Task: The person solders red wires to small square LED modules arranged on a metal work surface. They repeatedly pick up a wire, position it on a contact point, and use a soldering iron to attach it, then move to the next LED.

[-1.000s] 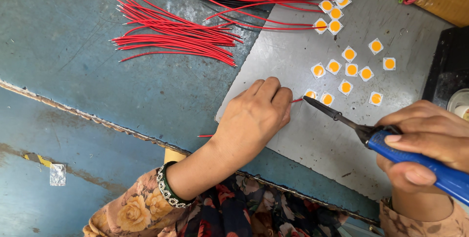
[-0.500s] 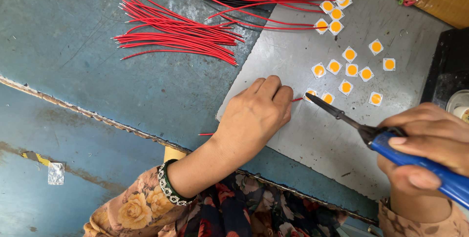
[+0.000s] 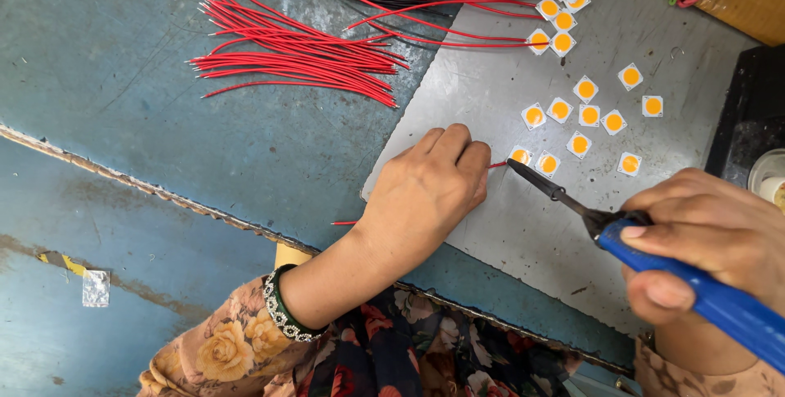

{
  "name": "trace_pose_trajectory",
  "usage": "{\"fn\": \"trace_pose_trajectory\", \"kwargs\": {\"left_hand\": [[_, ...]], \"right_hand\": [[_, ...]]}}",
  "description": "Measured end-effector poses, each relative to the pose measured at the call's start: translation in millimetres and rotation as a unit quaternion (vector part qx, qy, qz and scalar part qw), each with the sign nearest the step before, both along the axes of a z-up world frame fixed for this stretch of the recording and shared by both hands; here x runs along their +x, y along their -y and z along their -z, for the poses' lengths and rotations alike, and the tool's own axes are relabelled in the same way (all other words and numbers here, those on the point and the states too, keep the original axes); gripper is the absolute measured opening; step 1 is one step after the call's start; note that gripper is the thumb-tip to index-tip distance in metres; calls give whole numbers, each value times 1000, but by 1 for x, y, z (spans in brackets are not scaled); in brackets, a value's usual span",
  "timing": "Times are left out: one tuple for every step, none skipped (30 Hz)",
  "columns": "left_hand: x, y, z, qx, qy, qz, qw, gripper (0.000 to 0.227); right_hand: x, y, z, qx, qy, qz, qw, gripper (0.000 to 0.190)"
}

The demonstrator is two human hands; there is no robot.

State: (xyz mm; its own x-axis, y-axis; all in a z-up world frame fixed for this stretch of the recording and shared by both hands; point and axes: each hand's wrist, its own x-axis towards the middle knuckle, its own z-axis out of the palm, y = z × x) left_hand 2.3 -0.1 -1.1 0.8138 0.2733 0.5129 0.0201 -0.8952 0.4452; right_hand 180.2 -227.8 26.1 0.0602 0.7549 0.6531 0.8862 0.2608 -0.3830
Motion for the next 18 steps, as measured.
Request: {"fn": "trace_pose_trajectory", "kwargs": {"left_hand": [[0,0,0,-1,0,0,1000,15],[0,0,-1,-1,0,1,1000,15],[0,0,-1,-1,0,1,1000,14],[-1,0,-1,0,0,1,1000,14],[-1,0,-2,1,0,0,1000,14],[-1,0,-1,3,1,0,1000,14],[-1,1,-1,4,2,0,1000,14],[0,1,-1,5,2,-2,1000,14],[0,1,-1,6,3,-3,1000,14],[0,1,-1,7,3,-5,1000,14],[-1,2,-1,6,5,-5,1000,15],[-1,2,0,4,6,-5,1000,15],[0,2,0,3,9,-4,1000,15],[0,2,0,4,7,-4,1000,15],[0,2,1,5,3,-4,1000,15],[0,1,1,6,0,-4,1000,15],[0,1,2,7,0,-3,1000,15],[0,1,3,7,0,-2,1000,15]], "right_hand": [[-5,-2,-3,-3,2,6,1000,47],[-8,-6,-8,0,10,5,1000,46],[-11,-10,-14,4,18,3,1000,45],[-12,-16,-22,-3,21,-3,1000,45],[-12,-22,-29,-10,23,-8,1000,45],[-12,-26,-35,-18,29,-23,999,45],[-11,-30,-40,-26,36,-37,998,45],[-9,-33,-43,-34,47,-60,997,45],[-6,-33,-44,-41,57,-84,994,46],[-6,-35,-36,54,32,-57,996,49],[-7,-39,-21,149,7,-31,988,52],[-5,-34,-11,193,-4,-13,981,54],[-1,-30,1,236,-13,4,972,56],[4,-21,9,229,-9,12,973,57],[10,-13,17,216,-5,15,976,56],[15,-4,23,203,0,18,979,56],[19,3,27,192,1,14,981,55],[23,10,29,183,-1,11,983,54]]}}
